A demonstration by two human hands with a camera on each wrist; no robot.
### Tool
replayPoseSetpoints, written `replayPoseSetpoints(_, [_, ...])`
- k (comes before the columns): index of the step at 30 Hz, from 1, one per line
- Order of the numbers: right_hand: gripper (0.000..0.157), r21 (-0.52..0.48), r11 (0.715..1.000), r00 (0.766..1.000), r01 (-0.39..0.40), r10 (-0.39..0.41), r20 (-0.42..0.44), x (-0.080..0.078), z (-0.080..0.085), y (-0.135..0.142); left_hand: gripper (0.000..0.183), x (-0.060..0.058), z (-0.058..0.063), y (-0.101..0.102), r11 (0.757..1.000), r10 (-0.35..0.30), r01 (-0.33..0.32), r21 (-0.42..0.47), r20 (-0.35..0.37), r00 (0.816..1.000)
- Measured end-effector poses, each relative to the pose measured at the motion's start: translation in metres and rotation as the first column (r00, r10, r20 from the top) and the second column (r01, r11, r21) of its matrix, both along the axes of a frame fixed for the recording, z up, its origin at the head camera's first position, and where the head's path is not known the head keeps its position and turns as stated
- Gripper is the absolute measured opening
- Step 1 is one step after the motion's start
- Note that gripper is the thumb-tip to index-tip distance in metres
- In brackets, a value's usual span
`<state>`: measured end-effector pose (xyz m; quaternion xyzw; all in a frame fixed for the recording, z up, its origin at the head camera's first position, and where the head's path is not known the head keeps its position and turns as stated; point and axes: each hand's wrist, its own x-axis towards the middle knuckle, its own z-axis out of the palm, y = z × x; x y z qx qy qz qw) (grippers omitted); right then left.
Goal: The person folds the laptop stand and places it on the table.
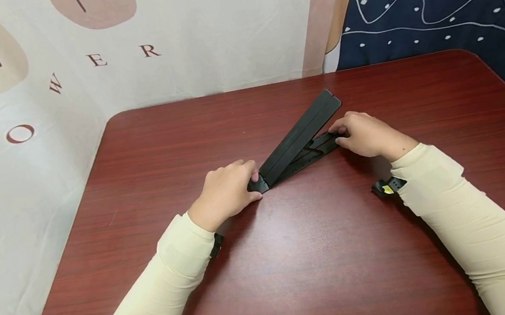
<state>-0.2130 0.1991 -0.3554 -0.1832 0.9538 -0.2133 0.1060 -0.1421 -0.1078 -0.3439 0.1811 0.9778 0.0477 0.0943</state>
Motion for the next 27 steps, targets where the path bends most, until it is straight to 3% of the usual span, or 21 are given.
replayPoseSetpoints(14, [0.050,0.139,0.990,0.999,-0.035,0.032,0.025,0.0030,0.0021,-0.0023,0.034,-0.0011,0.0009,0.0008,1.000,-0.005,0.005,0.002,-0.005,1.000])
replayPoseSetpoints(27, [0.042,0.153,0.988,0.999,-0.036,0.039,-0.015,0.0055,0.0014,0.0012,0.037,-0.0046,-0.0002,-0.0022,1.000,0.028,-0.028,-0.006,0.020,0.999])
